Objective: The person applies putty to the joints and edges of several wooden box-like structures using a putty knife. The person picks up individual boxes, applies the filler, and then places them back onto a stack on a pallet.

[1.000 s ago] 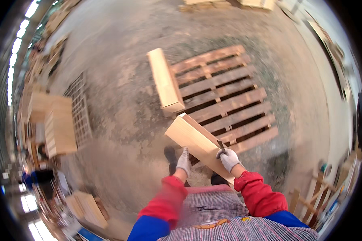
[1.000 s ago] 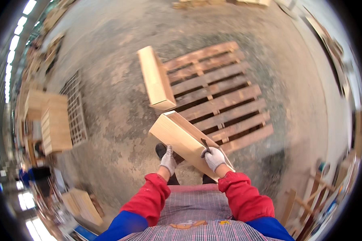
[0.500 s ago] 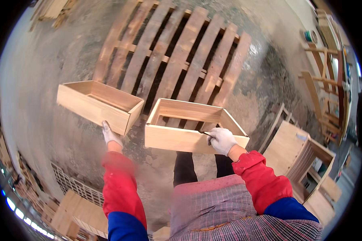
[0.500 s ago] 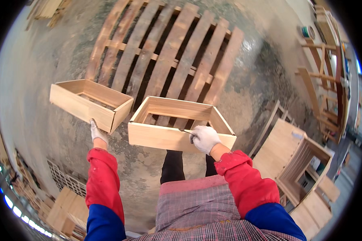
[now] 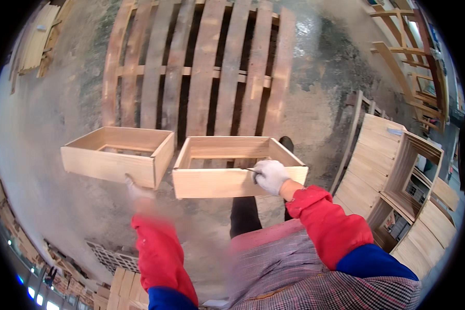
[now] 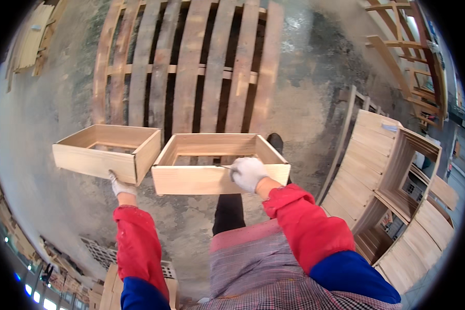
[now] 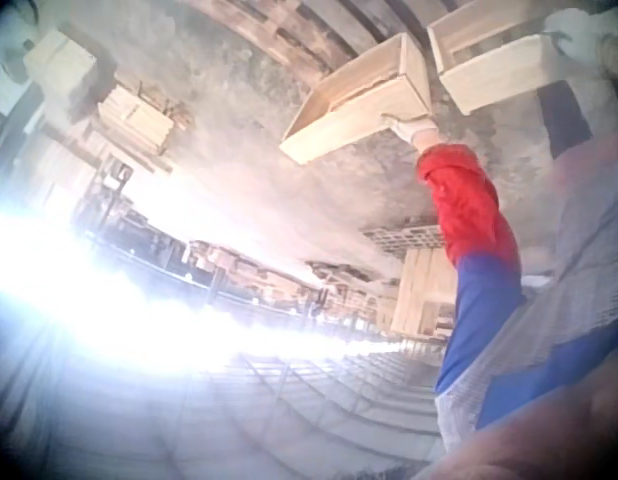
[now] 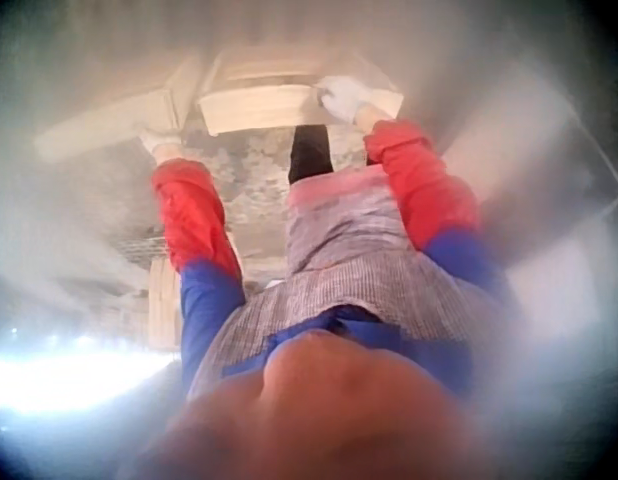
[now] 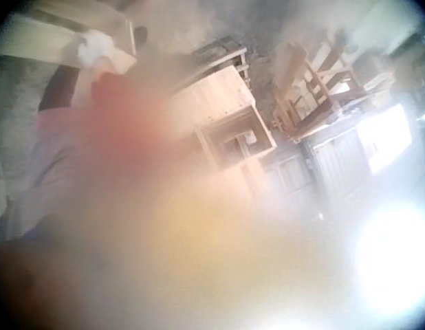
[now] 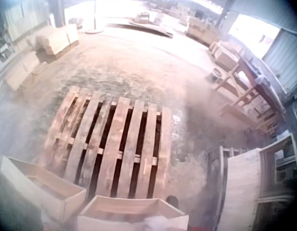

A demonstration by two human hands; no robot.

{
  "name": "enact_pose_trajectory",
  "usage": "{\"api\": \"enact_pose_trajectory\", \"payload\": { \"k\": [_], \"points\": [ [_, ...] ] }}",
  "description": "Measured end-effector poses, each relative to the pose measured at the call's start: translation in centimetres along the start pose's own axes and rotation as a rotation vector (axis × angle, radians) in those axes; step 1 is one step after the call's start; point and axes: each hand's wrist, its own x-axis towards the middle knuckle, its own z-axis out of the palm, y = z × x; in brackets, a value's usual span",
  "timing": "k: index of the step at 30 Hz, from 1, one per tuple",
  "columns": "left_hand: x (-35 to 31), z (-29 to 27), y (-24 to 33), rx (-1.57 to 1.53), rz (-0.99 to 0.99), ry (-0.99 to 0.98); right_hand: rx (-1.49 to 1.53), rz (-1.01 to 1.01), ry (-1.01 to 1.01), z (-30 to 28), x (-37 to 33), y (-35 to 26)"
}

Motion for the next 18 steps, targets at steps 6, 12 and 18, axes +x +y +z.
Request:
{"api": "enact_pose_trajectory", "payload": {
  "k": [6,12,18],
  "points": [
    [0.2,-0.8,-2.9,0.022,0.002,0.022,0.04,0.031,-0.048,-0.7,0.0,-0.6],
    [-2.0,0.1,-3.6,0.031,-0.03,0.06,0.066,0.07,-0.083,-1.1,0.2,-0.8],
    [-2.7,0.4,-4.9,0.048,-0.073,0.064,0.111,0.069,-0.034,-0.9,0.0,-0.5]
  ]
}}
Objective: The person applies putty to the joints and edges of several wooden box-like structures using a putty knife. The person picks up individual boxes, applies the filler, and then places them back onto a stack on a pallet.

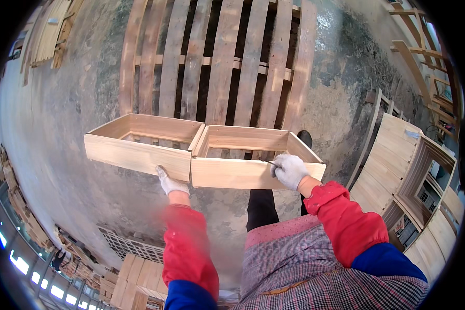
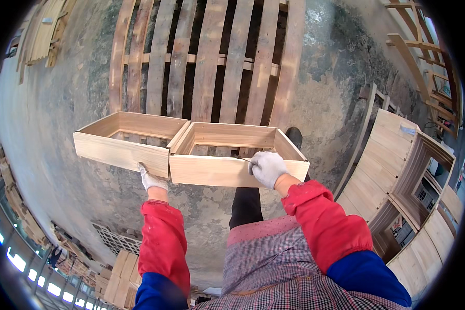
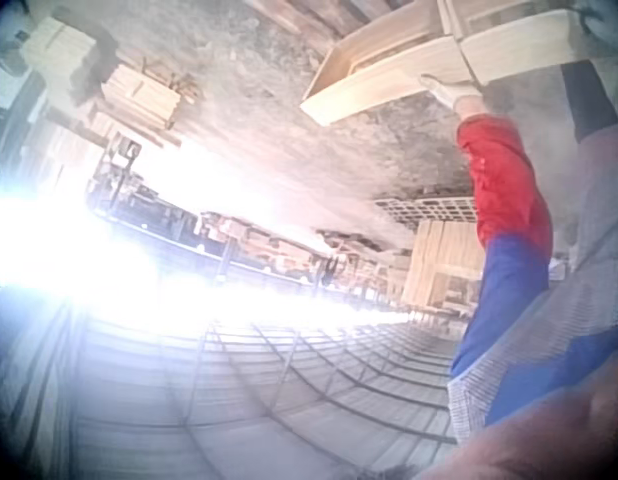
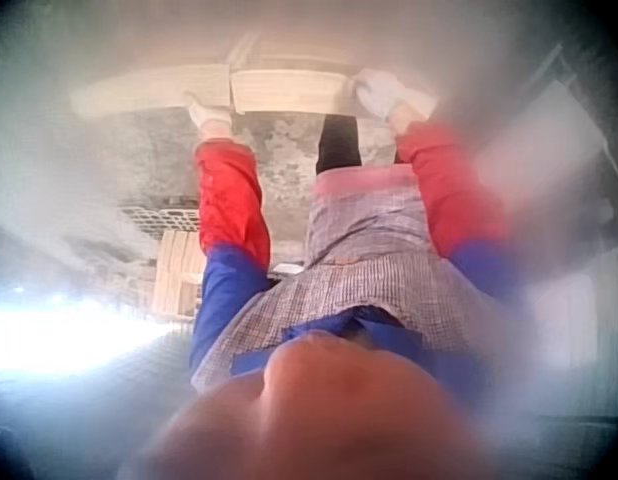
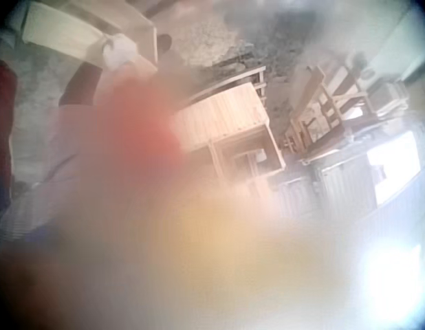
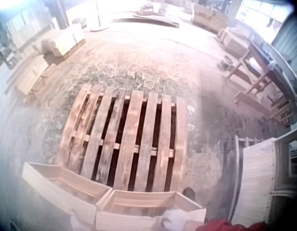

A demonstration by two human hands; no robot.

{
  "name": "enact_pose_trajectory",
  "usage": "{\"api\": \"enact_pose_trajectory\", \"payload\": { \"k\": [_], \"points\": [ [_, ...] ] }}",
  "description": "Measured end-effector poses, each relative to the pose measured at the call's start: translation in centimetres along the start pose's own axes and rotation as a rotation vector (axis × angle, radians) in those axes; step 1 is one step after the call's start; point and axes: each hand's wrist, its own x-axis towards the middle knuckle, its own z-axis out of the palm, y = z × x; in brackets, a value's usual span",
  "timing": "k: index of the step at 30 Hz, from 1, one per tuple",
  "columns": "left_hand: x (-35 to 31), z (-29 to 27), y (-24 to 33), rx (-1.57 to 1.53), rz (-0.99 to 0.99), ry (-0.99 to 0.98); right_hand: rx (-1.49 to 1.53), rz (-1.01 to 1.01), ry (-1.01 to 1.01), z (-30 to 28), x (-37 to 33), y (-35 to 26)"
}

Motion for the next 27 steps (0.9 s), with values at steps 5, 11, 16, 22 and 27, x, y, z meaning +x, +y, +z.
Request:
{"api": "enact_pose_trajectory", "payload": {
  "k": [5,11,16,22,27],
  "points": [
    [-0.6,0.7,0.1,-0.016,0.01,0.043,-0.008,-0.014,0.039,0.3,-0.1,-0.1],
    [-0.9,1.2,0.1,0.007,0.048,0.039,-0.011,-0.049,0.06,0.2,0.2,0.4],
    [-1.2,0.9,0.5,0.018,0.061,0.065,-0.014,-0.066,0.059,0.2,-0.1,0.0],
    [-1.6,1.4,0.3,0.006,0.071,0.054,-0.025,-0.069,0.064,0.4,-0.1,0.5],
    [-1.6,1.4,0.9,-0.003,-0.005,0.025,-0.01,-0.084,0.08,0.4,-0.1,0.5]
  ]
}}
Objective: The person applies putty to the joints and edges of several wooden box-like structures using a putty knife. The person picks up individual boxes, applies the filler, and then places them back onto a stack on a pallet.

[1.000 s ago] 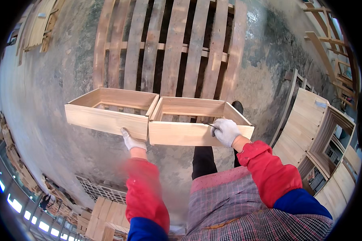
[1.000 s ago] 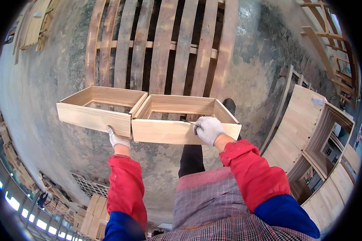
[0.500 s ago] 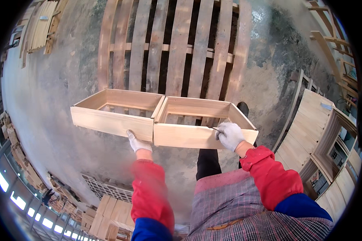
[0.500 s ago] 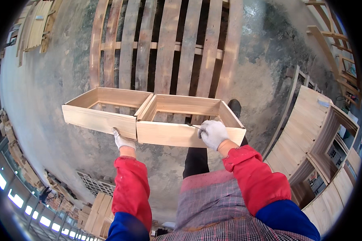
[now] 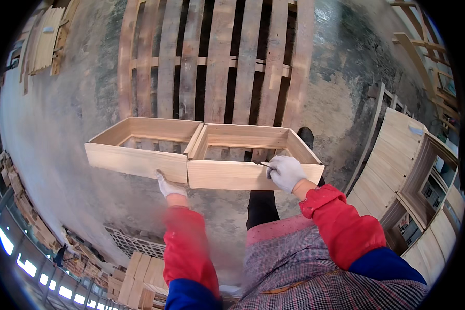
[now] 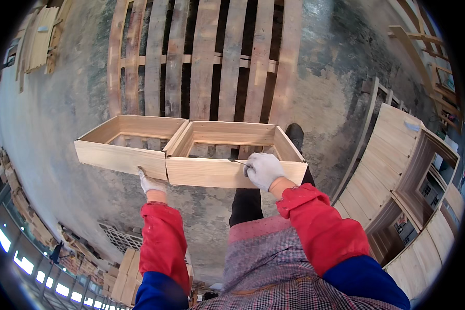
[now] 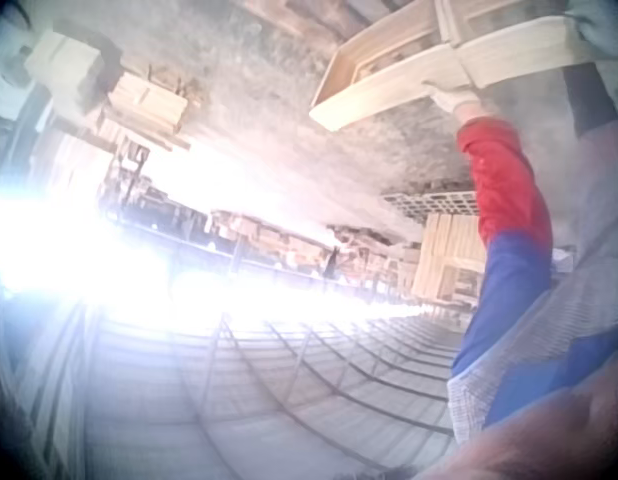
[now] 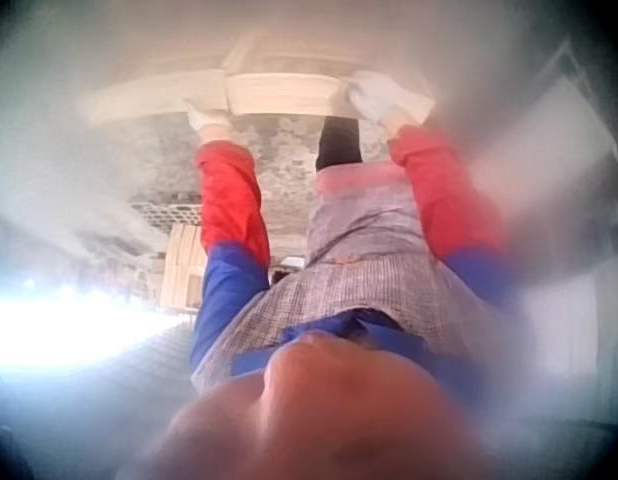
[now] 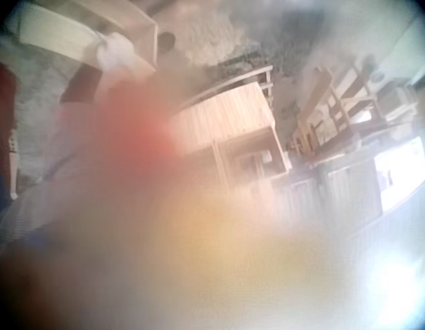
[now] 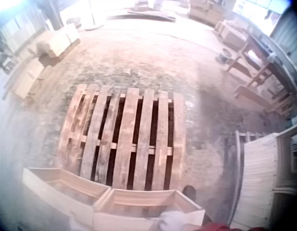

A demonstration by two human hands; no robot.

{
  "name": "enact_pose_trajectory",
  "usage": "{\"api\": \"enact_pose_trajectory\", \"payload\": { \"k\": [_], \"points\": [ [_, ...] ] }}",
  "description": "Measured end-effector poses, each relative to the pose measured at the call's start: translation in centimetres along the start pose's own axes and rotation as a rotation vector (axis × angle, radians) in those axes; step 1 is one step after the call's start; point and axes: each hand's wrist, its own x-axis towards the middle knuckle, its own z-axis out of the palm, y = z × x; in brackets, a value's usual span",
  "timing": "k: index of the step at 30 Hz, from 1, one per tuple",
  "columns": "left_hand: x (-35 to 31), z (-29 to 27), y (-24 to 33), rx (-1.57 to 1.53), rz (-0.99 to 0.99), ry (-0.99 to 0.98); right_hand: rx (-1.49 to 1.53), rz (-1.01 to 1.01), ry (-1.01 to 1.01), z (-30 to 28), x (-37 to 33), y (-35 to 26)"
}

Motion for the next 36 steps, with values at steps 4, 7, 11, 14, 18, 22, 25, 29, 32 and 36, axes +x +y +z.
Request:
{"api": "enact_pose_trajectory", "payload": {
  "k": [4,7,11,14,18,22,25,29,32,36],
  "points": [
    [1.0,-0.9,-0.1,0.03,0.027,0.039,-0.01,0.007,-0.005,0.2,0.0,0.3],
    [1.2,-1.0,-0.1,0.041,0.043,0.041,0.007,0.01,-0.053,-0.1,0.0,0.3],
    [0.2,-0.2,0.4,0.039,-0.01,0.04,-0.02,0.019,-0.027,0.2,0.1,0.4],
    [0.0,0.2,0.4,0.077,0.044,0.035,-0.013,0.031,-0.021,0.2,0.1,0.4],
    [0.1,0.6,0.5,0.09,0.036,0.079,-0.017,0.03,-0.046,0.2,0.1,0.7],
    [1.0,0.3,0.2,0.051,0.051,0.02,-0.017,0.028,-0.088,-0.2,0.3,0.5],
    [2.7,-2.7,-0.6,0.012,0.128,0.002,0.067,-0.051,-0.062,-0.5,0.0,0.3],
    [-0.7,-6.5,-3.4,-0.054,0.151,0.083,0.231,-0.053,-0.102,-3.9,-1.2,0.8],
    [-5.6,-12.6,-9.8,-0.018,0.165,0.204,0.495,0.156,-0.159,-6.3,-2.7,2.6],
    [-14.9,-20.9,-22.7,-0.069,0.038,0.348,0.368,0.093,-0.189,-10.9,-4.3,4.7]
  ]
}}
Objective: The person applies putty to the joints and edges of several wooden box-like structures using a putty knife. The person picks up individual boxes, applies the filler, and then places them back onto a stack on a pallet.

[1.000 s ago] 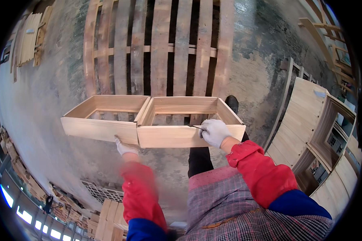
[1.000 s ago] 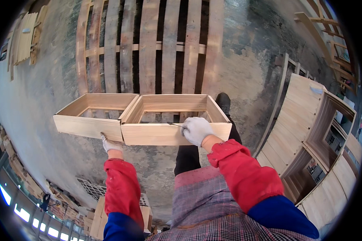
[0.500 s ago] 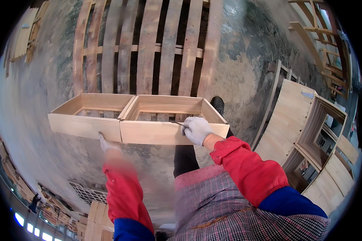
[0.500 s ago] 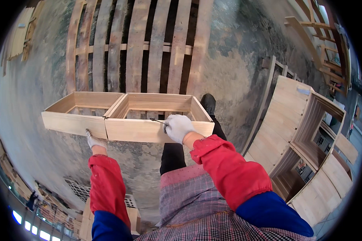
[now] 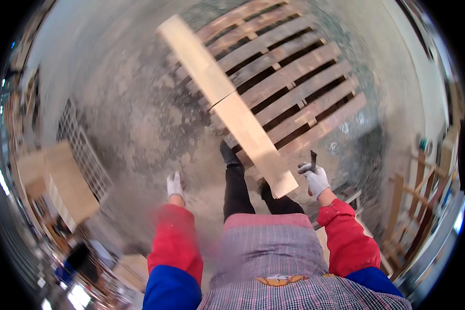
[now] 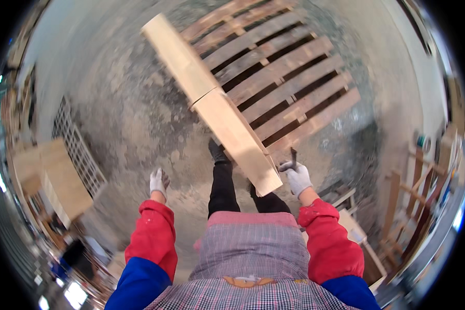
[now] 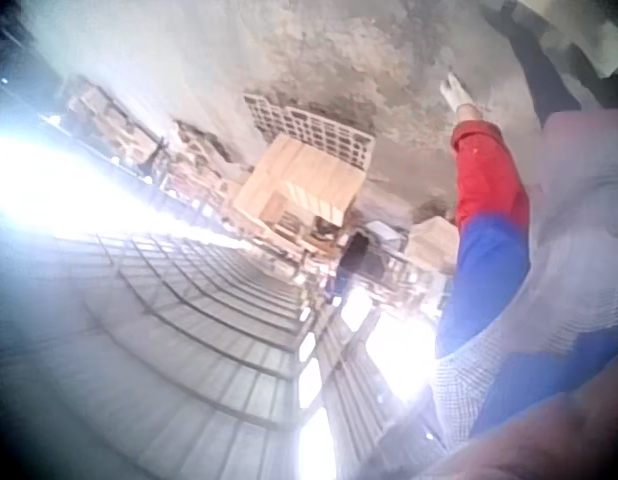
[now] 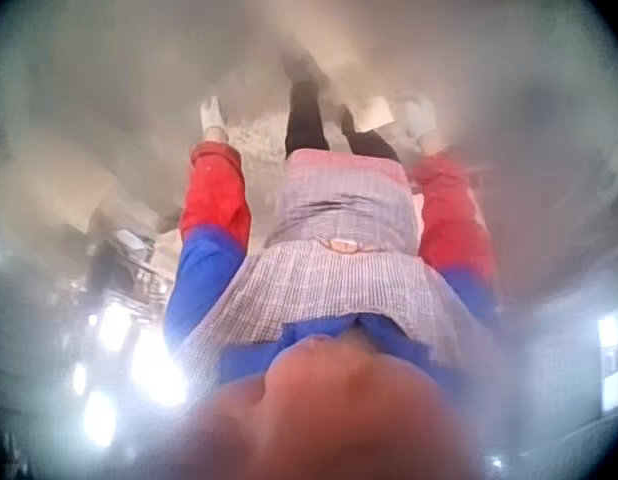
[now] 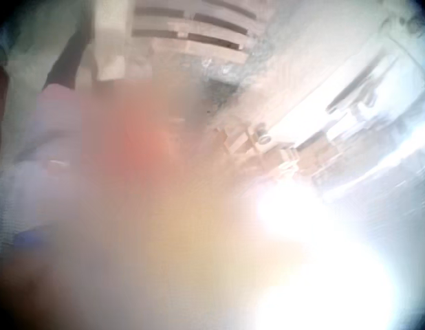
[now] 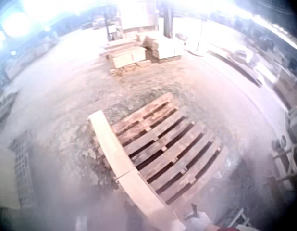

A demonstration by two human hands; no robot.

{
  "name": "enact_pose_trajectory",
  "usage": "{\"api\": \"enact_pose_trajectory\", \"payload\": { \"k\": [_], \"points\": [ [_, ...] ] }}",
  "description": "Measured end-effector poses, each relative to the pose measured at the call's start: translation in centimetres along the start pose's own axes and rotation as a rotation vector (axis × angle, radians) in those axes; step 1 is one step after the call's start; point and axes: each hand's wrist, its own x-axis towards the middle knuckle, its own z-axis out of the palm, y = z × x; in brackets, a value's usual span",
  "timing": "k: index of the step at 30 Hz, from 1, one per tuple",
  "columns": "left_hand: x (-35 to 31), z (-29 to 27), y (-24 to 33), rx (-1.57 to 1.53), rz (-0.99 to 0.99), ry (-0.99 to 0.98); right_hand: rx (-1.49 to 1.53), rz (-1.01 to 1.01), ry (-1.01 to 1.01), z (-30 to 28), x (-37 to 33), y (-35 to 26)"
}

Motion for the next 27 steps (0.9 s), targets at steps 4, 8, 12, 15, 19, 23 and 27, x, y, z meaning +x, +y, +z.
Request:
{"api": "enact_pose_trajectory", "payload": {
  "k": [4,8,12,15,19,23,27],
  "points": [
    [-9.0,-10.2,-17.6,-0.145,-0.251,0.124,-0.163,0.068,-0.067,-4.2,-2.6,-0.5],
    [-16.2,-15.7,-35.4,-0.216,-0.422,0.119,-0.131,0.165,-0.044,-6.1,-6.3,-2.1],
    [-16.6,-17.2,-42.2,0.179,-0.165,-0.04,-0.106,0.234,-0.022,-4.8,-9.2,-3.1],
    [-14.4,-13.8,-35.6,-0.228,-0.335,0.042,-0.145,0.232,-0.046,-1.6,-12.4,-3.5],
    [-13.8,-11.6,-16.6,-0.267,-0.17,-0.169,-0.191,0.412,-0.1,0.4,-16.9,-3.6],
    [-9.9,-11.9,-9.7,-0.218,-0.069,-0.175,-0.101,0.472,-0.107,-0.3,-21.1,-2.5],
    [-7.7,-10.6,-7.5,-0.165,-0.143,-0.19,-0.085,0.433,0.047,-0.9,-24.3,-0.4]
  ]
}}
